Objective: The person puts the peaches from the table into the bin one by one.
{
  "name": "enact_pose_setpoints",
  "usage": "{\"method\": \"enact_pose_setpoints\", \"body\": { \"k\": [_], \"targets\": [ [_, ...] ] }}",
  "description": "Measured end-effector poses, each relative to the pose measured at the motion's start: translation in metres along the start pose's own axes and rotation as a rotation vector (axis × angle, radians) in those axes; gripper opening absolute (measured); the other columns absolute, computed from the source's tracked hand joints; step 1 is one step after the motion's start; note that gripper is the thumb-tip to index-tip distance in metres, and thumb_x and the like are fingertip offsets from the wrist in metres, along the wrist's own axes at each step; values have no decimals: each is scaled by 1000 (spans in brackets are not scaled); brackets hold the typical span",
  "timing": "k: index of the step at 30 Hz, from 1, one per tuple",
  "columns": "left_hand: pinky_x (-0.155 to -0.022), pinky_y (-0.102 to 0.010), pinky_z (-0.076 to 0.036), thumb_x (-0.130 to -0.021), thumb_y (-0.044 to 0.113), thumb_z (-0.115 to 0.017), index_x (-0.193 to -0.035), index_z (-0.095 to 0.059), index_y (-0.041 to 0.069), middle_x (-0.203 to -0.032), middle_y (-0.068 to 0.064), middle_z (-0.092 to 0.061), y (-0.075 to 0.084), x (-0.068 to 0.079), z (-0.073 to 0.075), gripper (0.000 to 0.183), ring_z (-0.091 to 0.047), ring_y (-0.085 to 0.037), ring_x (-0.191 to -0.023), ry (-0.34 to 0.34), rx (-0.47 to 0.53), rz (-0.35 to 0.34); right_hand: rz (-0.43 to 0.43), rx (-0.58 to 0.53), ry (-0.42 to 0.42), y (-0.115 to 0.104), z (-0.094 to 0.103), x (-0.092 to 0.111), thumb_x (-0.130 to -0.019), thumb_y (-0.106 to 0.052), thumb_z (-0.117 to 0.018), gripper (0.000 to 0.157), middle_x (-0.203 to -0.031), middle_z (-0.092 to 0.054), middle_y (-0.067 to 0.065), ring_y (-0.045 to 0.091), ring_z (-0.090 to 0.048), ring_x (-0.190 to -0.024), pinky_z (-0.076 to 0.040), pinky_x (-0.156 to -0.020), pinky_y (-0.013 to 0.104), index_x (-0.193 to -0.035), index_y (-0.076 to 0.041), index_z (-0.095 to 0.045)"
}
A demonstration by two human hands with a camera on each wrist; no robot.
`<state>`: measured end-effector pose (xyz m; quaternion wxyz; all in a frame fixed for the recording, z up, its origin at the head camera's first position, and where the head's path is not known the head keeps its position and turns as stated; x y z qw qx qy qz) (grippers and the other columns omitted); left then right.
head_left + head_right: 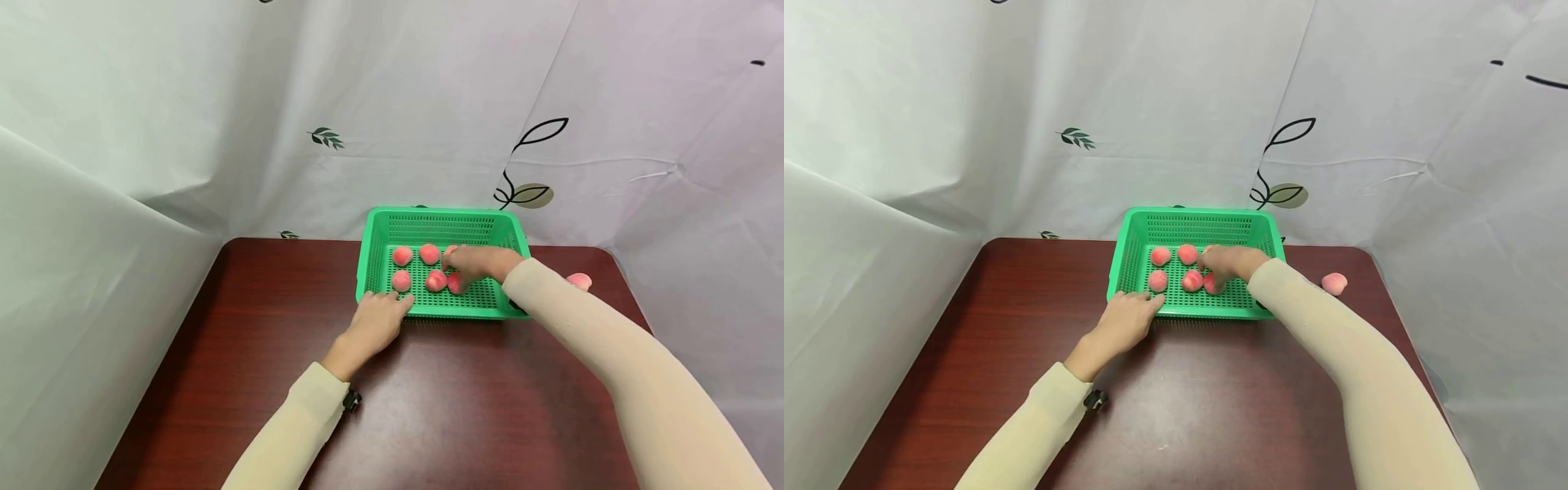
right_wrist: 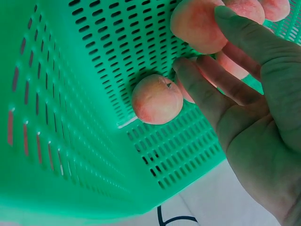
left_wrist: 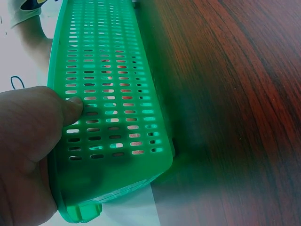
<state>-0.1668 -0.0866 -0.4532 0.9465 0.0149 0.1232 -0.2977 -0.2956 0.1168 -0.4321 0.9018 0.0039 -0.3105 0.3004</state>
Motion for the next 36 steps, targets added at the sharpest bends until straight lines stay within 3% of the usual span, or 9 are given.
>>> {"method": "enact_pose_setpoints", "body": {
  "k": [4,7,11,17,21,26,36],
  "targets": [
    [-51,-35,-35,-93,8,-65,-95,-60,15,-74,-5,-62,0,0,-1,8,-58,-26,-58,-6,-5,3,-16,-27,4,1,3,5,-90,-19,-81,61,-146,-56,11,26,-55,-131,-51,-104,43,-145,-11,-56],
    [-52,-35,-35,-94,8,-65,-95,-60,15,-75,-5,-63,0,0,-1,8,-58,-26,-59,-13,-2,6,21,-23,34,1,8,9,-92,-18,-79,59,-148,-57,13,30,-52,-138,-49,-108,46,-146,-8,-55],
    [-52,-35,-35,-94,8,-64,-94,-60,15,-75,-5,-63,0,0,-1,8,-59,-26,-59,-16,2,7,108,1,120,1,16,18,-94,-18,-78,55,-144,-60,16,33,-56,-135,-49,-107,49,-143,-4,-58],
    [-52,-35,-36,-94,7,-64,-94,-59,15,-74,-4,-62,0,-1,1,9,-60,-25,-60,-22,-4,7,159,-46,258,7,26,40,-93,-17,-78,47,-140,-62,15,35,-57,-131,-47,-108,52,-136,-6,-63],
    [-53,-35,-36,-94,7,-63,-95,-59,15,-76,-4,-63,0,-1,0,9,-60,-25,-61,-36,-9,7,152,-59,337,15,27,56,-97,-18,-72,41,-141,-61,13,35,-52,-137,-44,-111,54,-136,-8,-63],
    [-52,-35,-36,-95,9,-64,-96,-60,16,-76,-4,-63,1,-1,0,8,-59,-25,-60,-42,-17,8,129,-50,443,29,22,75,-99,-24,-70,39,-138,-63,15,34,-56,-133,-47,-108,53,-133,-7,-64],
    [-53,-34,-35,-96,9,-64,-97,-60,16,-77,-5,-63,1,-1,-1,8,-58,-25,-60,-54,-11,11,75,-86,630,62,4,114,-94,-13,-75,41,-137,-62,15,35,-60,-125,-48,-105,55,-132,-4,-63]
  ]
}}
Point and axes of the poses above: each hand's wrist, its own x-axis away from the middle knuckle, its own z-axis out of the back of the hand, y = z × x, the point moved 3 cm from there along -x, towards the middle knuckle
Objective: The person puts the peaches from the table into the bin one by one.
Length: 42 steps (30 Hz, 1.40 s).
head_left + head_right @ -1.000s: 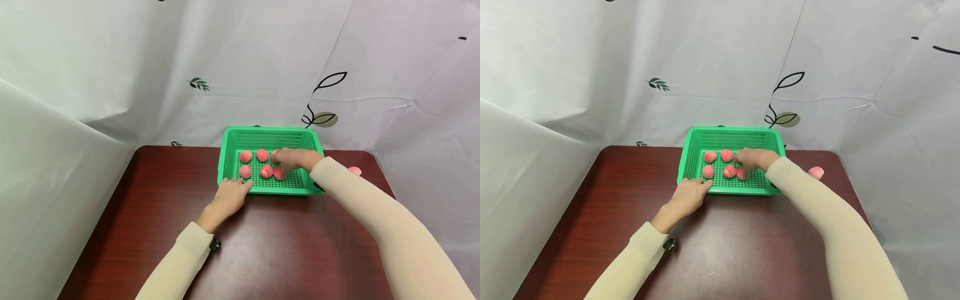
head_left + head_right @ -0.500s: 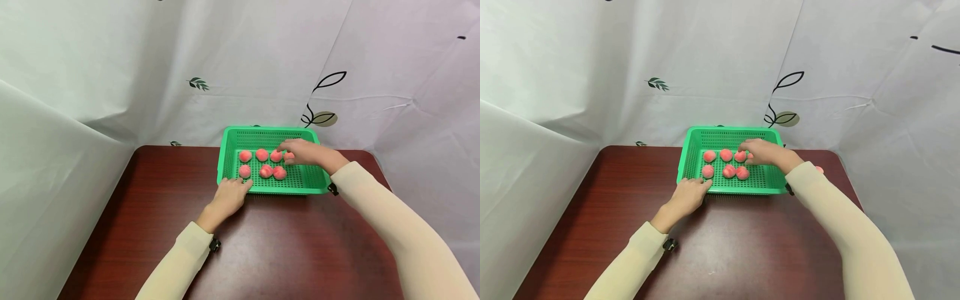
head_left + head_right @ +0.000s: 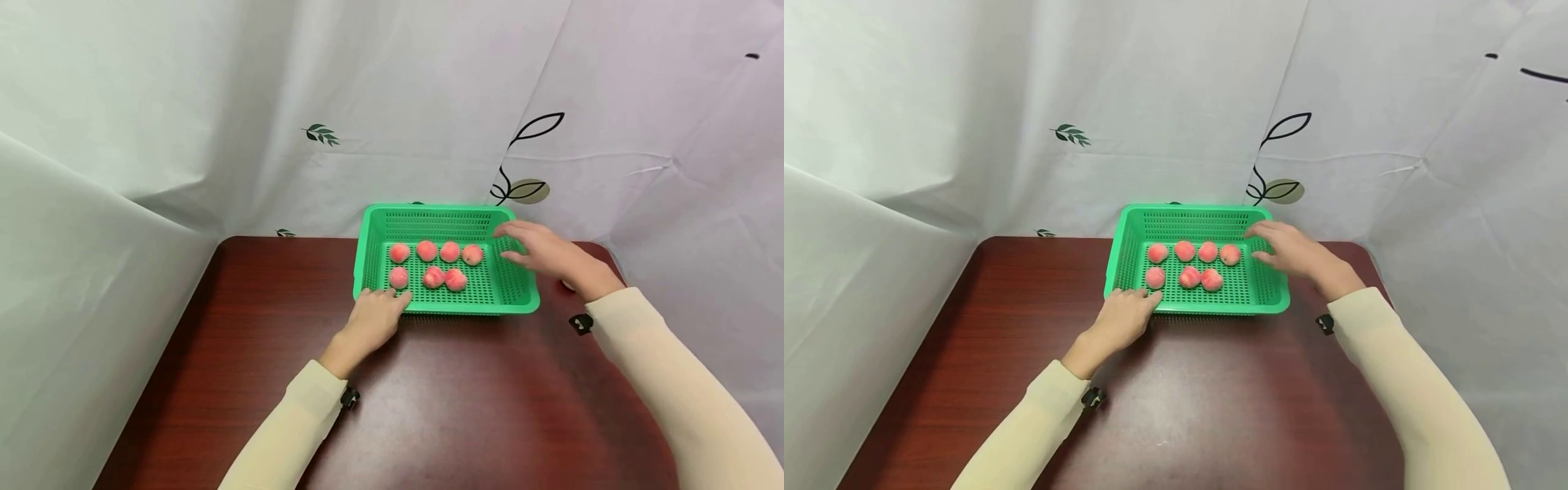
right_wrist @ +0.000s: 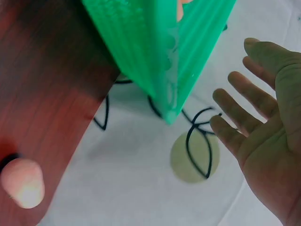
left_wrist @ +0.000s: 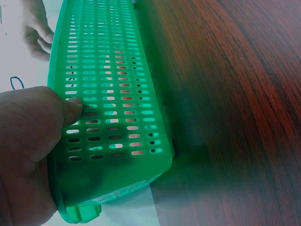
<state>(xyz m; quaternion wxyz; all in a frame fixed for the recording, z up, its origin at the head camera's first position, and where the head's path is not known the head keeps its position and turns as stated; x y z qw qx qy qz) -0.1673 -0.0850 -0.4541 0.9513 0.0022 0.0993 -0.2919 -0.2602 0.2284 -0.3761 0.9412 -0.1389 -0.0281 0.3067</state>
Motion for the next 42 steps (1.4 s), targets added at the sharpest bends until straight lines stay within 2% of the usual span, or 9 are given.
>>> {"method": "enact_pose_setpoints", "body": {
  "k": [5,7,12,18,22,31,36,42],
  "targets": [
    [-53,-35,-36,-95,9,-64,-96,-59,15,-77,-6,-64,-1,0,0,8,-60,-27,-62,0,3,1,-49,-22,28,13,0,17,-94,-9,-74,43,-142,-58,21,40,-56,-128,-44,-108,58,-134,1,-61],
    [-53,-35,-36,-95,10,-64,-96,-59,15,-78,-6,-64,-1,0,0,7,-60,-27,-62,-4,4,0,-73,-37,32,18,-1,24,-95,-9,-73,44,-145,-55,23,42,-49,-137,-39,-112,59,-135,2,-60],
    [-54,-34,-32,-98,10,-62,-97,-58,14,-78,-6,-63,-1,0,0,6,-57,-25,-60,-22,13,-1,-135,-59,68,32,-4,41,-98,-12,-70,44,-152,-50,23,43,-43,-143,-34,-115,61,-139,0,-58],
    [-54,-35,-34,-97,10,-63,-95,-58,13,-77,-7,-64,-1,0,1,6,-58,-27,-60,8,29,-5,-194,-15,79,51,-9,56,-100,-14,-65,49,-154,-46,24,48,-41,-142,-35,-111,66,-145,2,-52],
    [-53,-35,-33,-97,9,-63,-95,-58,13,-77,-7,-64,-1,0,2,6,-58,-28,-60,17,35,-8,-212,0,80,63,-14,63,-98,-11,-68,49,-150,-46,27,51,-42,-138,-36,-109,67,-141,6,-53],
    [-52,-32,-24,-95,7,-63,-94,-58,13,-74,-6,-61,-1,2,1,8,-54,-26,-56,36,30,-21,-320,6,4,93,-31,79,-94,-14,-71,55,-149,-41,33,58,-42,-131,-38,-104,71,-140,7,-52],
    [-52,-32,-26,-95,7,-64,-94,-58,13,-74,-7,-62,0,2,2,8,-55,-26,-57,40,31,-21,-371,4,-66,103,-36,83,-93,-16,-72,62,-151,-35,37,59,-37,-135,-36,-107,72,-144,9,-48],
    [-52,-33,-27,-94,6,-64,-94,-58,13,-74,-7,-62,0,2,3,9,-56,-27,-57,50,28,-22,-425,-22,-127,112,-42,87,-95,-15,-71,62,-149,-32,41,61,-36,-134,-36,-106,73,-144,11,-44]
  ]
}}
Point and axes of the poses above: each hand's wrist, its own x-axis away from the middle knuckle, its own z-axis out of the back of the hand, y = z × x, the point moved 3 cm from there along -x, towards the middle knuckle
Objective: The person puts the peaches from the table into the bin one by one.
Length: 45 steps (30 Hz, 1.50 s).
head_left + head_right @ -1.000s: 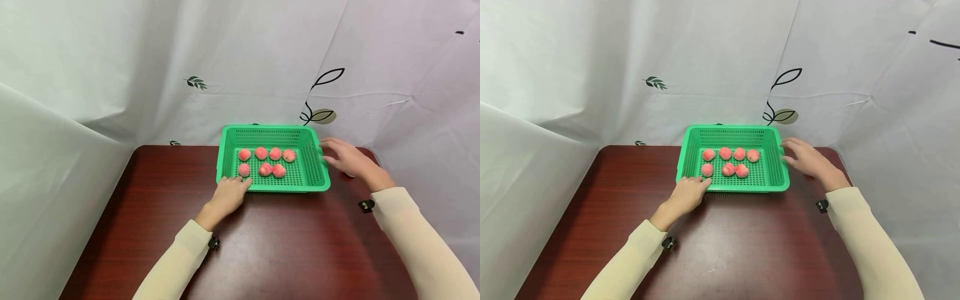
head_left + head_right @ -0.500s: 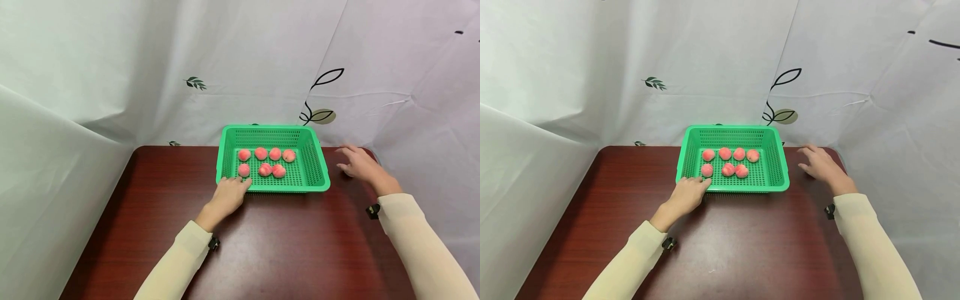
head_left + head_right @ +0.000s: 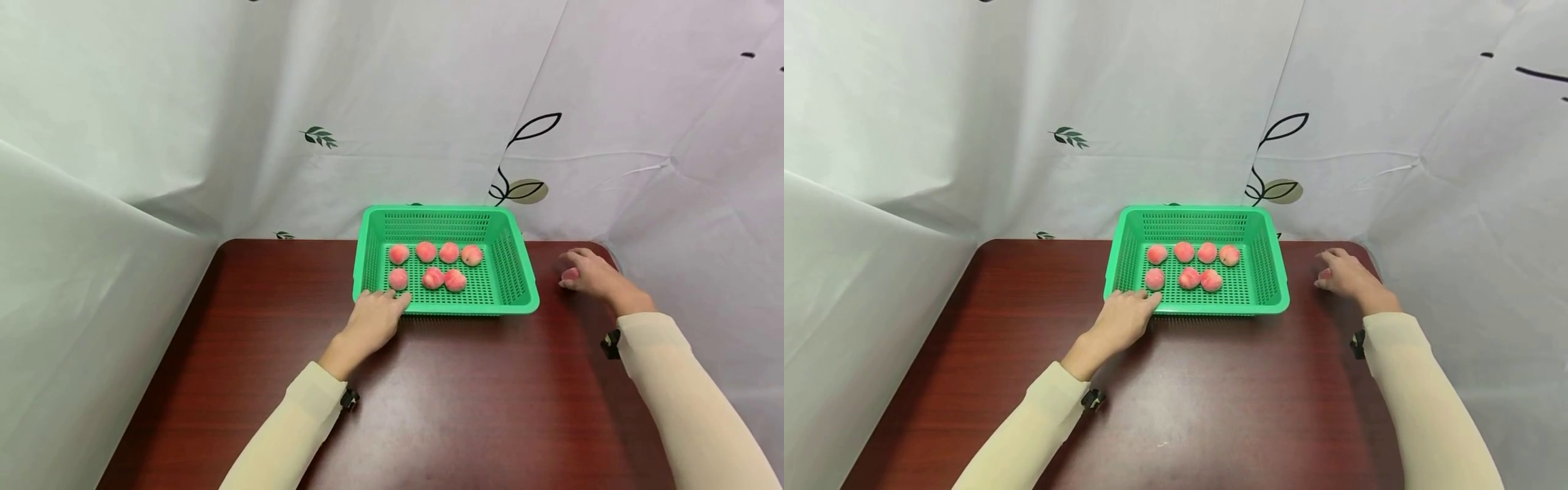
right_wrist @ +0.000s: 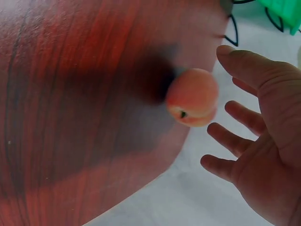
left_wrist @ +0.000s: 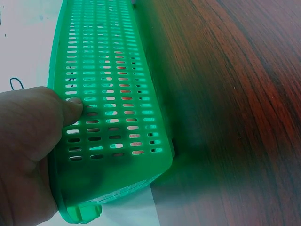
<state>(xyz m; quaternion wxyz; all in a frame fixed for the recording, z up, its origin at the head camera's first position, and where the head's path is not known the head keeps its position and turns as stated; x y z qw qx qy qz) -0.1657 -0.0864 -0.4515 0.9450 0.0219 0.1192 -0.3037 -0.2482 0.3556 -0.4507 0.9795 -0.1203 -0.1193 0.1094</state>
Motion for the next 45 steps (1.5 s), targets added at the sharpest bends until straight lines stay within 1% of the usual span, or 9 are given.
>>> {"method": "enact_pose_setpoints", "body": {
  "k": [5,12,17,22,30,34,39,41,45],
  "targets": [
    [-52,-33,-27,-93,6,-64,-94,-58,13,-74,-6,-61,1,0,0,9,-56,-26,-57,7,-6,-1,7,-9,-26,7,-6,-1,-95,-15,-71,61,-148,-33,42,61,-35,-134,-35,-106,74,-143,11,-45],
    [-52,-33,-29,-94,7,-65,-94,-58,13,-75,-6,-62,1,-1,0,9,-57,-26,-57,3,-17,-2,29,3,-28,15,-13,-4,-94,-14,-71,57,-145,-37,41,60,-39,-132,-37,-105,73,-141,9,-48],
    [-52,-33,-29,-94,8,-65,-95,-58,14,-76,-6,-62,1,-1,-1,9,-57,-26,-58,-12,-15,4,39,12,-12,19,-18,-6,-92,-13,-73,54,-139,-43,42,59,-44,-127,-39,-104,71,-137,9,-52],
    [-53,-32,-27,-95,7,-64,-96,-58,15,-75,-5,-61,1,-1,-1,10,-54,-25,-56,-16,-15,1,60,25,7,24,-25,-4,-90,-10,-74,53,-135,-48,41,57,-47,-125,-41,-103,69,-135,9,-54],
    [-52,-33,-31,-92,5,-66,-93,-58,13,-74,-5,-61,1,1,-1,11,-57,-26,-59,6,-18,0,82,19,31,22,-30,-3,-91,-4,-70,49,-133,-49,40,56,-49,-122,-43,-100,69,-136,7,-53],
    [-51,-33,-30,-91,4,-66,-93,-58,13,-74,-5,-61,1,1,-1,12,-57,-26,-59,6,-19,-2,72,41,34,22,-29,-2,-93,-5,-69,47,-131,-51,41,57,-50,-121,-43,-100,69,-134,10,-53],
    [-52,-33,-32,-90,5,-67,-93,-58,14,-73,-4,-61,1,1,-1,13,-60,-24,-63,11,-32,-6,59,72,72,21,-33,-2,-94,-5,-67,42,-125,-52,42,58,-52,-117,-44,-99,67,-127,17,-53],
    [-52,-34,-33,-89,5,-67,-92,-57,14,-73,-4,-61,0,2,-1,14,-61,-24,-63,17,-36,-7,54,72,88,19,-34,-3,-94,-4,-67,41,-122,-53,41,57,-53,-114,-45,-98,67,-125,19,-53],
    [-51,-33,-32,-89,4,-68,-91,-57,13,-71,-4,-59,1,2,0,14,-59,-24,-61,24,-28,-9,40,76,94,15,-36,-3,-93,-3,-67,40,-117,-54,39,55,-56,-108,-47,-95,65,-123,19,-54]
  ]
}}
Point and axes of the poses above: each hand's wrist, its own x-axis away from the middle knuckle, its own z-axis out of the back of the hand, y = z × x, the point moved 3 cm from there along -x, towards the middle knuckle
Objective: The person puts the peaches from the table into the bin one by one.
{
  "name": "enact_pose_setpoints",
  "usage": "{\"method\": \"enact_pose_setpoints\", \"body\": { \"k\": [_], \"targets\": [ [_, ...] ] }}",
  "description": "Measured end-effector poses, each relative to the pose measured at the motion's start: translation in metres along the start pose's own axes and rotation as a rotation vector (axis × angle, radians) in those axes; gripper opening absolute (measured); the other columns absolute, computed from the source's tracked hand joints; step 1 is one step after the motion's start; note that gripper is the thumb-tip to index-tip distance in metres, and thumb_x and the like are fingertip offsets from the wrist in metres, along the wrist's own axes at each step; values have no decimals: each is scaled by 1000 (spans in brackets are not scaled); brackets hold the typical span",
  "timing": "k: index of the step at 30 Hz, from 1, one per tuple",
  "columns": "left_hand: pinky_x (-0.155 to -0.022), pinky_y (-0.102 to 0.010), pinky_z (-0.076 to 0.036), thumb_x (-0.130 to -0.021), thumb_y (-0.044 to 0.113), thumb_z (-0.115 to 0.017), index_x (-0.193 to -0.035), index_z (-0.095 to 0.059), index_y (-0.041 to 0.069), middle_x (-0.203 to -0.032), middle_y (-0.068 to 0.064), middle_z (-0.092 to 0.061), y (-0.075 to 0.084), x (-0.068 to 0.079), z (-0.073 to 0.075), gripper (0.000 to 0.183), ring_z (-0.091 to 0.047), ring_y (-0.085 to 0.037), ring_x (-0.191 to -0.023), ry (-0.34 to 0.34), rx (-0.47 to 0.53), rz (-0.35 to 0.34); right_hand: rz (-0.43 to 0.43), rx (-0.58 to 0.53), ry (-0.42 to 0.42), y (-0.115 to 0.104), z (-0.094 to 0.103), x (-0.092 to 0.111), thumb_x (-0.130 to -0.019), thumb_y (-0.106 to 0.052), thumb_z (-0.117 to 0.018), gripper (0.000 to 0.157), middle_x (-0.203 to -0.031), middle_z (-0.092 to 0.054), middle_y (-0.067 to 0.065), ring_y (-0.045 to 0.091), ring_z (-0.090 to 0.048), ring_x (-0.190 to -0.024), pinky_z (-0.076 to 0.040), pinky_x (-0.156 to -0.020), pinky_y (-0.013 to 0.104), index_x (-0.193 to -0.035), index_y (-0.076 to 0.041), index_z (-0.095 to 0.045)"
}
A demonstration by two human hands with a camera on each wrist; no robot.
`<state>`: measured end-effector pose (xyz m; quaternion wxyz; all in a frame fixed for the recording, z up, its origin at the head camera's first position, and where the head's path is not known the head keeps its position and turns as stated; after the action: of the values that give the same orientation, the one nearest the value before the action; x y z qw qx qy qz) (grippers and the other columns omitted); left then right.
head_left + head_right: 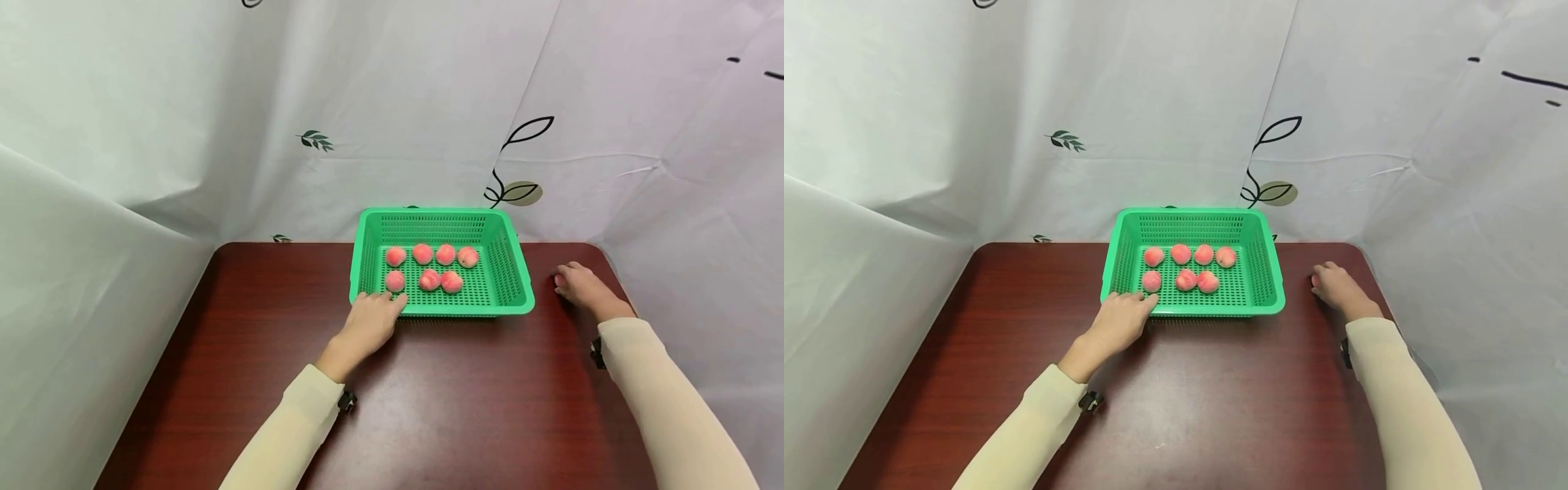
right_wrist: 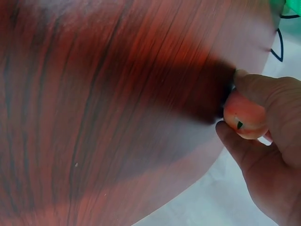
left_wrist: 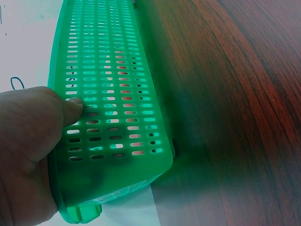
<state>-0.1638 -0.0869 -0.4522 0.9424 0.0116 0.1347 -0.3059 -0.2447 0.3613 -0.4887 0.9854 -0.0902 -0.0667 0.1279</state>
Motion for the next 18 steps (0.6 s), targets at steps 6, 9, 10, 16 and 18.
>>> {"method": "enact_pose_setpoints", "body": {
  "k": [6,9,10,16,18],
  "targets": [
    [-52,-31,-25,-90,4,-68,-91,-57,14,-70,-4,-58,1,0,0,15,-56,-24,-57,-8,-5,7,-6,-6,4,-3,2,2,-93,-3,-68,38,-114,-56,37,53,-57,-107,-48,-94,64,-121,17,-55],
    [-52,-31,-21,-91,5,-68,-91,-57,14,-71,-4,-59,1,0,0,14,-55,-24,-56,-14,-13,13,6,-13,8,-4,3,2,-92,-3,-69,38,-115,-56,37,55,-57,-107,-48,-94,65,-121,17,-55],
    [-53,-31,-21,-91,5,-68,-91,-57,14,-71,-4,-59,0,0,0,14,-55,-24,-56,-17,-14,15,10,-14,6,-4,3,2,-93,-4,-69,38,-116,-55,37,55,-57,-107,-48,-94,65,-121,17,-55],
    [-53,-31,-24,-93,6,-66,-93,-57,15,-73,-3,-59,0,-1,-1,13,-53,-24,-56,-49,-2,23,40,4,-22,0,4,1,-93,-5,-70,43,-120,-54,39,56,-56,-110,-48,-95,65,-126,18,-54],
    [-53,-32,-25,-93,6,-66,-94,-57,15,-73,-4,-59,0,-1,-1,12,-53,-24,-56,-58,2,24,47,10,-27,1,5,1,-92,-5,-71,44,-121,-54,39,56,-56,-111,-47,-95,65,-126,18,-54]
  ]
}}
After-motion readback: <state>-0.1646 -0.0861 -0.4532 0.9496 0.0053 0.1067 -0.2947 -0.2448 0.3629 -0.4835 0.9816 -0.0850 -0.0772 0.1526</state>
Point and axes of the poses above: each hand's wrist, its own x-axis away from the middle knuckle, its own z-axis out of the back of the hand, y = z × x, the point moved 3 cm from there along -x, towards the middle knuckle
